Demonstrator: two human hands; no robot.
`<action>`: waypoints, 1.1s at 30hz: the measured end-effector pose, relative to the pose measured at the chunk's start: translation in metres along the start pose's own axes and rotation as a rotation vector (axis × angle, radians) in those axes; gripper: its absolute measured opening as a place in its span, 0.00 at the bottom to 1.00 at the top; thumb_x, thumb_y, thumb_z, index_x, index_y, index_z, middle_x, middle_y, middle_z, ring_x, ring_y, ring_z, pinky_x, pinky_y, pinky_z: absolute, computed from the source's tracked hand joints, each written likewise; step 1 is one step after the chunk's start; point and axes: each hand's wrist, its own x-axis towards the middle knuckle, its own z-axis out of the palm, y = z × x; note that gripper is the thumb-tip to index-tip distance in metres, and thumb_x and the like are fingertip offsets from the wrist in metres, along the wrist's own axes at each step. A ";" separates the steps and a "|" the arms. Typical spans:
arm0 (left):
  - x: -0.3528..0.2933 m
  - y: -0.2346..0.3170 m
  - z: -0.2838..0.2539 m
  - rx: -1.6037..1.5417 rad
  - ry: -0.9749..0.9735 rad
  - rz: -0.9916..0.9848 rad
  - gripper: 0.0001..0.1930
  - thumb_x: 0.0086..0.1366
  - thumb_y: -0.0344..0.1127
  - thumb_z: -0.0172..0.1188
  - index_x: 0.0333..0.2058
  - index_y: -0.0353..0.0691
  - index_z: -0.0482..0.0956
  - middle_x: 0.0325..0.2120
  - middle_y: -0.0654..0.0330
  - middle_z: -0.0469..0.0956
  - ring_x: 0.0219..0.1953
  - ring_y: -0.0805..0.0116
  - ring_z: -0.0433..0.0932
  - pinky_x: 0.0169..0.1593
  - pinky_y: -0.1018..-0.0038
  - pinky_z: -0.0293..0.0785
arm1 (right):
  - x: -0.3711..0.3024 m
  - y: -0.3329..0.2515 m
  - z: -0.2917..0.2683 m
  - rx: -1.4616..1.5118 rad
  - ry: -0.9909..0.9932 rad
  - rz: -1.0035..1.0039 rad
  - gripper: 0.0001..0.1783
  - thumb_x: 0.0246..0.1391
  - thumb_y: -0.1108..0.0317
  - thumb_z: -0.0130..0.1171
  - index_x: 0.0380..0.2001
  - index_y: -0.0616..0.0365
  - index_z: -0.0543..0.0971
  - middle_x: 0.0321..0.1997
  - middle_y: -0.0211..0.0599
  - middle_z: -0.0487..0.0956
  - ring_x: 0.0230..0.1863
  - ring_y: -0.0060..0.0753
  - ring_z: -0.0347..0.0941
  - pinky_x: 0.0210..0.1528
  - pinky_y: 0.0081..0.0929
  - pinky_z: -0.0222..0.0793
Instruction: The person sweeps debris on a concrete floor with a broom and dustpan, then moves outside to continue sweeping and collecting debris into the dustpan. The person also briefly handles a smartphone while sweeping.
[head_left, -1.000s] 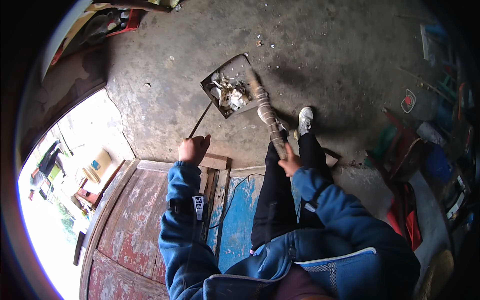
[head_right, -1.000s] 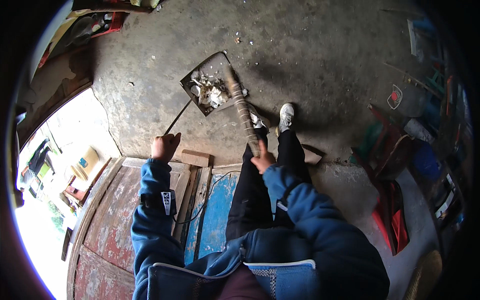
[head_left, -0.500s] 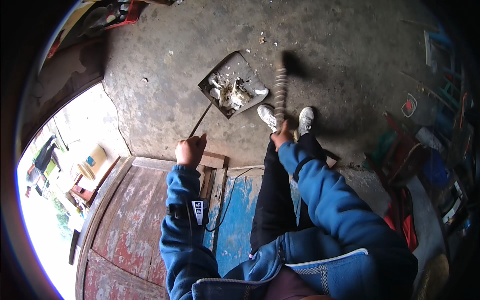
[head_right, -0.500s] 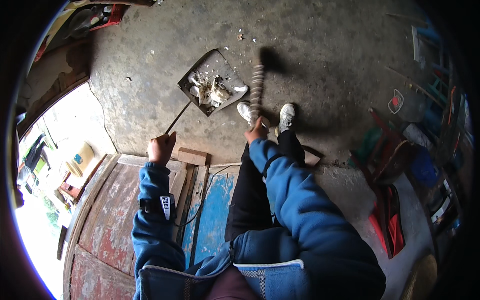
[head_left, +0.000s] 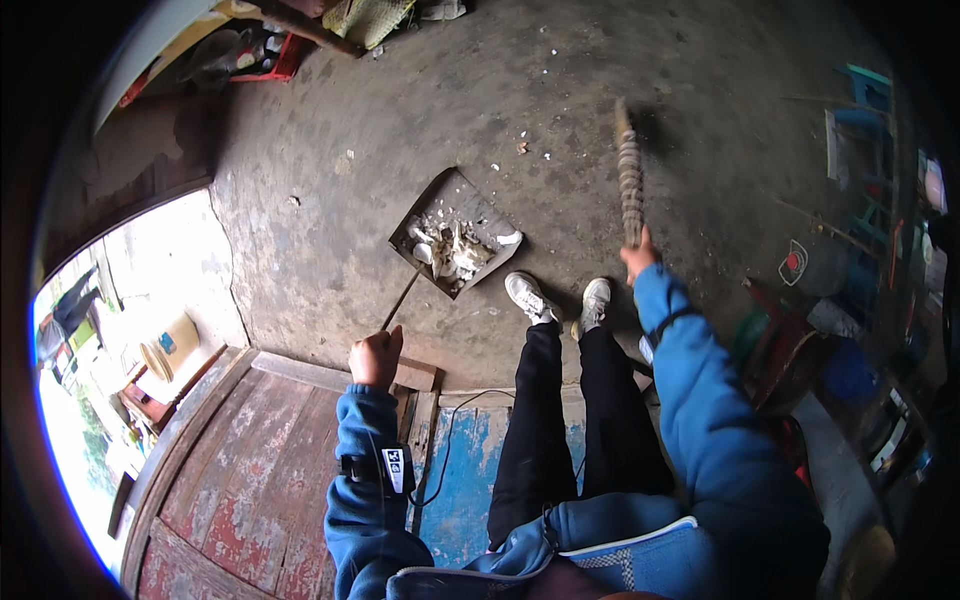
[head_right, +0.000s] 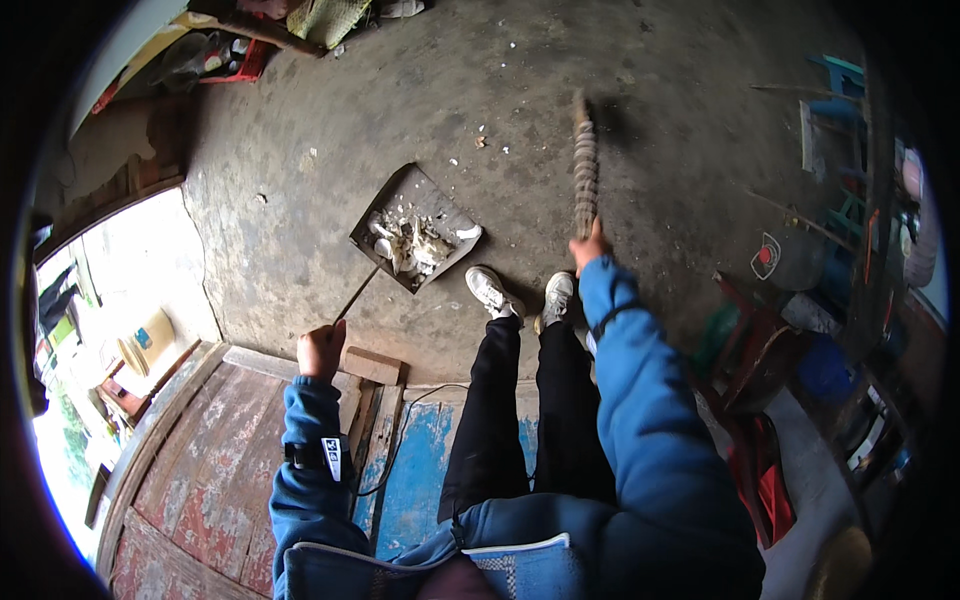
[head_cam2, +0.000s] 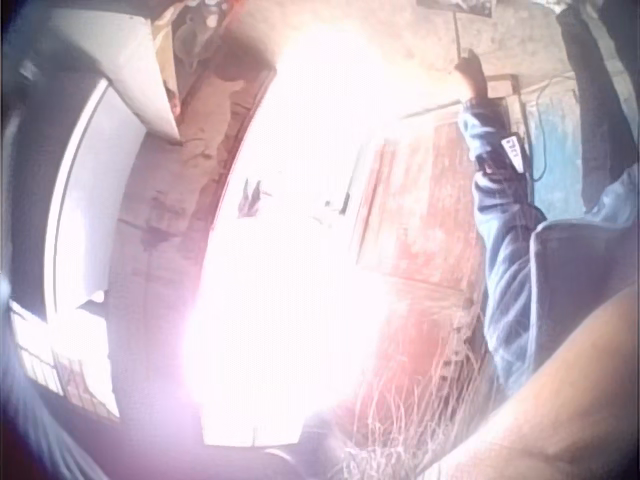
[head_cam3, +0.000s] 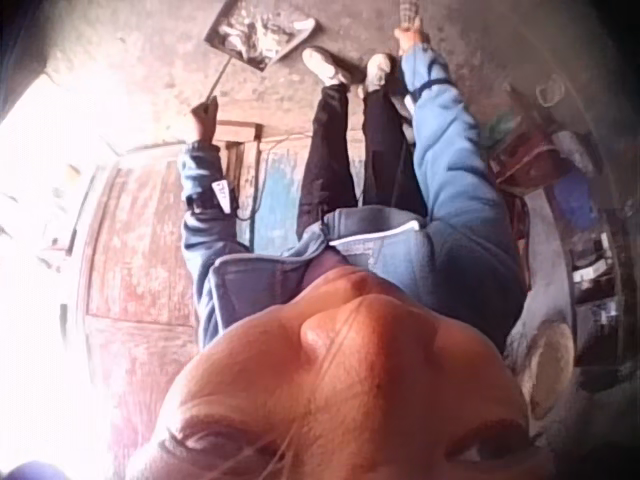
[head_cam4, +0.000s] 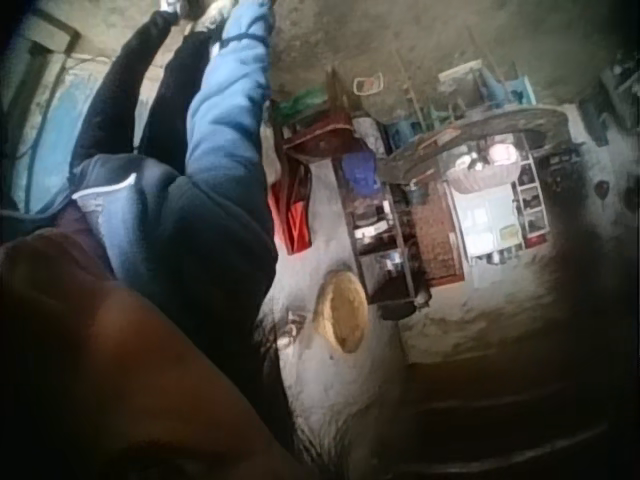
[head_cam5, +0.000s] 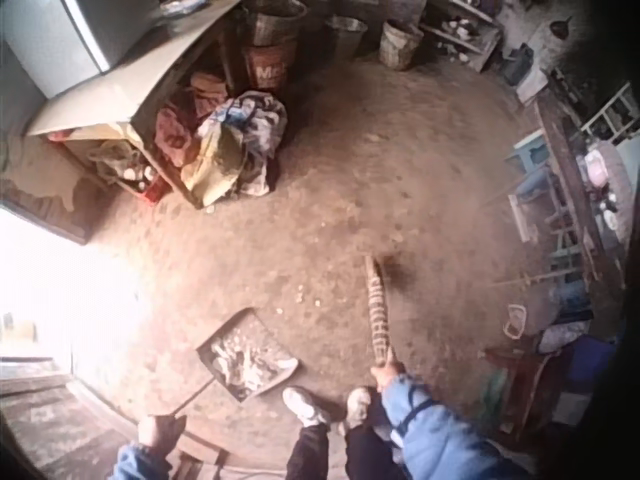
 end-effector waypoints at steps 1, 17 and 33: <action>0.001 -0.001 0.000 -0.010 0.003 -0.010 0.21 0.54 0.47 0.54 0.10 0.38 0.69 0.10 0.49 0.68 0.15 0.50 0.69 0.20 0.63 0.65 | 0.025 -0.021 0.004 -0.101 0.044 -0.014 0.43 0.38 0.68 0.56 0.59 0.47 0.49 0.45 0.49 0.71 0.35 0.46 0.72 0.33 0.37 0.70; 0.001 -0.001 -0.004 -0.095 0.038 -0.044 0.22 0.54 0.47 0.54 0.11 0.36 0.70 0.08 0.50 0.65 0.12 0.54 0.66 0.19 0.66 0.62 | -0.131 0.034 0.030 -0.435 -0.432 -0.162 0.43 0.37 0.68 0.55 0.59 0.41 0.50 0.38 0.50 0.74 0.30 0.44 0.73 0.22 0.36 0.68; 0.015 0.011 -0.014 -0.040 -0.027 -0.449 0.23 0.56 0.51 0.50 0.15 0.36 0.74 0.11 0.46 0.69 0.17 0.49 0.71 0.24 0.64 0.67 | 0.081 -0.142 0.040 -0.387 0.025 -0.527 0.47 0.39 0.75 0.50 0.60 0.48 0.38 0.43 0.56 0.70 0.42 0.49 0.70 0.44 0.37 0.66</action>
